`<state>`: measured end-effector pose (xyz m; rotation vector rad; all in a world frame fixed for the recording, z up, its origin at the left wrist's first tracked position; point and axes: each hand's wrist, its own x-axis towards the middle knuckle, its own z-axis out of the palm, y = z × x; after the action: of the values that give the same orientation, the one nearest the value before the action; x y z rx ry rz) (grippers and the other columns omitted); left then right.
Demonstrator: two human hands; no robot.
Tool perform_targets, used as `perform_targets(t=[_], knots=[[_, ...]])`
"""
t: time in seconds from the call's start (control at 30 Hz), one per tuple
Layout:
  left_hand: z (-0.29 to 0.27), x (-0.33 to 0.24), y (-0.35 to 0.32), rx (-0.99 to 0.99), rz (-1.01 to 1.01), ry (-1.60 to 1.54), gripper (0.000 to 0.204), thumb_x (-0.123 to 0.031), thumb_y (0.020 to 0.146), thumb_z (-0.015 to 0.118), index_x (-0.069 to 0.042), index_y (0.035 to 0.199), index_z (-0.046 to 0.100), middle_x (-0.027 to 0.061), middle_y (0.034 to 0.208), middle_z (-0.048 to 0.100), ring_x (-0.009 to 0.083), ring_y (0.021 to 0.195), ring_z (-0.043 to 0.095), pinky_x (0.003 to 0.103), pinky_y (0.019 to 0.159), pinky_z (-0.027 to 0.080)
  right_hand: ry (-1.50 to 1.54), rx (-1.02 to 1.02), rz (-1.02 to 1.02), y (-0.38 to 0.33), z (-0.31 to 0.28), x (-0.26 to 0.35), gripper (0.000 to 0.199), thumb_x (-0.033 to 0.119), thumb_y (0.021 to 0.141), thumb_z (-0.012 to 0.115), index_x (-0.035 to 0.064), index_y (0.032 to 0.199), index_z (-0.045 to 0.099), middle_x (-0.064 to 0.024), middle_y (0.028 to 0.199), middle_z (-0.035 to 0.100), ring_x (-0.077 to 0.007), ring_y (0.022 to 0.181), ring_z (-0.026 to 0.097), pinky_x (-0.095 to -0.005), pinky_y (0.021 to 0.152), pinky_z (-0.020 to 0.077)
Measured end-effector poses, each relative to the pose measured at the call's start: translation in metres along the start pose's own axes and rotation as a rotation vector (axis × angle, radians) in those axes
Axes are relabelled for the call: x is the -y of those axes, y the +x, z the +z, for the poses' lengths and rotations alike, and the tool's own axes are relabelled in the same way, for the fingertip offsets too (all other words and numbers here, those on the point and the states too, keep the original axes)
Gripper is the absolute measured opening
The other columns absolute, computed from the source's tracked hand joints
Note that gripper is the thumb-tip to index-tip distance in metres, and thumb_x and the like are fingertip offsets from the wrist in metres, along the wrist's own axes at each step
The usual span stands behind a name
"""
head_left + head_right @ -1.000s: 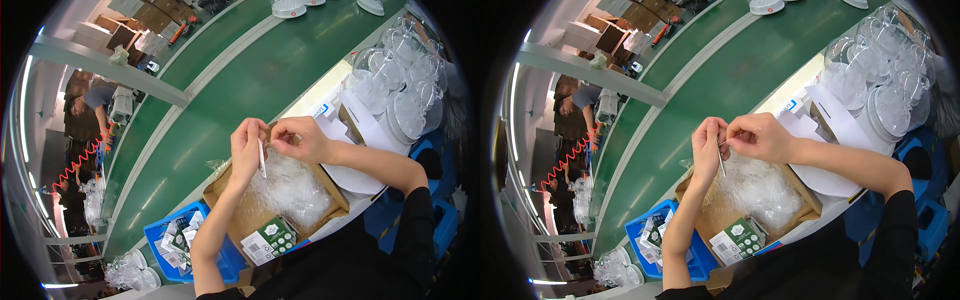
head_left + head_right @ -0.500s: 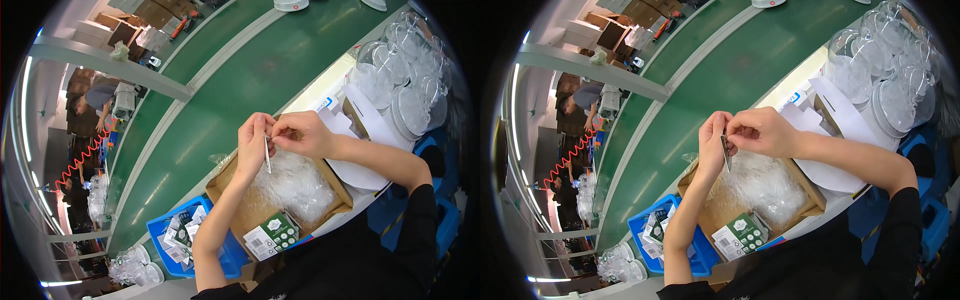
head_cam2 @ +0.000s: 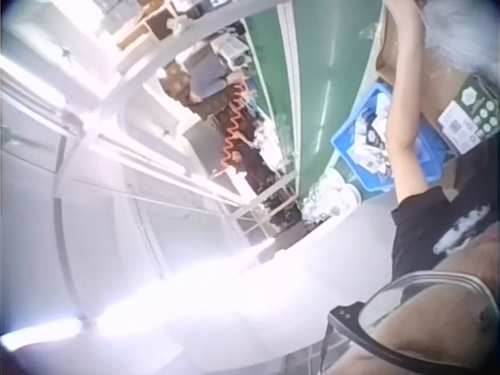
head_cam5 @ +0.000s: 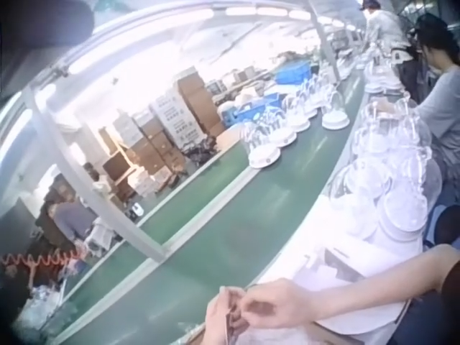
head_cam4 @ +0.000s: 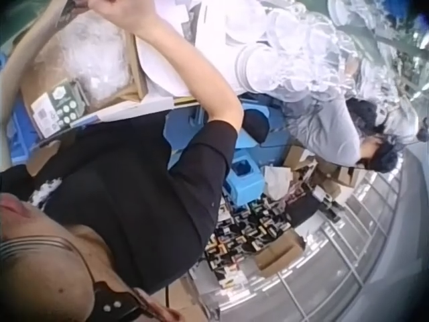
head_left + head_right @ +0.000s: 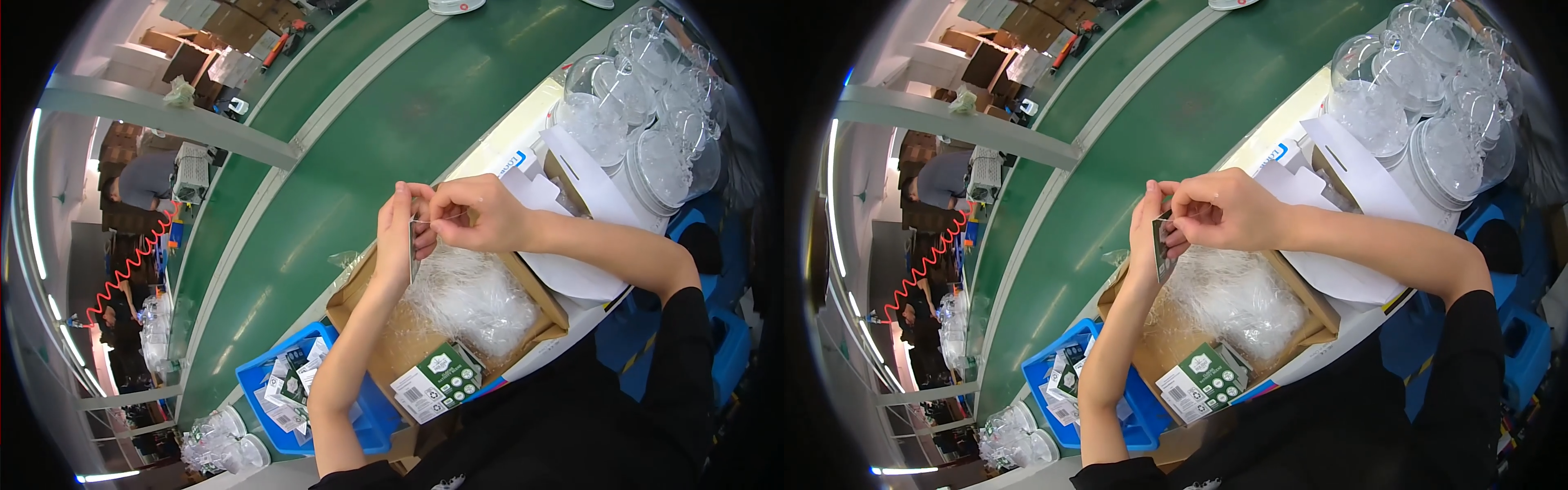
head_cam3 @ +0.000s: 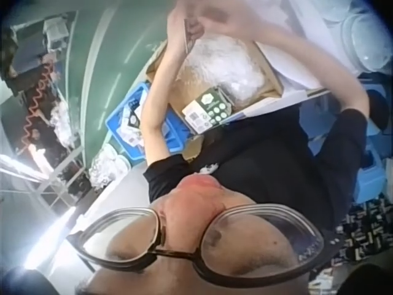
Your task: Assembling and packing small components, including instruction sheets and light fixtures, into boxes on a production line.
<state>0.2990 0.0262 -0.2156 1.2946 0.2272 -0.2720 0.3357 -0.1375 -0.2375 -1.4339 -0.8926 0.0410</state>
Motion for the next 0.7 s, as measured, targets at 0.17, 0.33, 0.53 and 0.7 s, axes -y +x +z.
perform_targets(t=[0.17,0.33,0.53,0.7], knots=[[-0.0011,0.0008,0.0007,0.012,-0.036,-0.026,0.047,-0.047,0.102,0.031,-0.005,0.095,0.052,-0.0050,0.059,0.033,0.0034,0.043,0.029,0.019,0.036,0.021,0.005,-0.022,0.006,0.0003,0.0013,-0.0015,0.003,0.002,0.080,0.063,0.0014,0.080,0.060,-0.0032,0.072,0.062,-0.0067,0.062,0.056,-0.0210,0.053,0.0456],[-0.0054,0.0024,0.0029,0.049,-0.019,-0.066,0.049,-0.048,0.102,0.031,-0.004,0.094,0.053,-0.0049,0.060,0.032,0.0038,0.044,0.029,0.019,0.036,0.022,0.078,-0.050,0.073,0.0005,-0.0005,0.0000,0.004,0.002,0.080,0.064,0.0006,0.080,0.060,-0.0033,0.072,0.061,-0.0067,0.062,0.056,-0.0209,0.053,0.0455],[-0.0029,0.0013,0.0029,-0.003,0.033,0.008,0.049,-0.047,0.102,0.032,-0.003,0.094,0.053,-0.0048,0.059,0.033,0.0039,0.044,0.032,0.019,0.036,0.022,0.010,0.001,-0.018,0.0005,-0.0001,-0.0014,0.004,0.002,0.080,0.064,0.0007,0.080,0.060,-0.0027,0.071,0.061,-0.0067,0.062,0.056,-0.0207,0.053,0.0455],[-0.0006,0.0011,0.0015,-0.033,0.051,0.055,0.048,-0.045,0.103,0.032,-0.003,0.093,0.053,-0.0049,0.059,0.033,0.0039,0.044,0.032,0.020,0.035,0.023,0.009,0.008,-0.008,0.0009,-0.0004,0.0025,0.004,0.002,0.079,0.063,0.0006,0.080,0.060,-0.0029,0.071,0.061,-0.0071,0.062,0.056,-0.0211,0.053,0.0460]])
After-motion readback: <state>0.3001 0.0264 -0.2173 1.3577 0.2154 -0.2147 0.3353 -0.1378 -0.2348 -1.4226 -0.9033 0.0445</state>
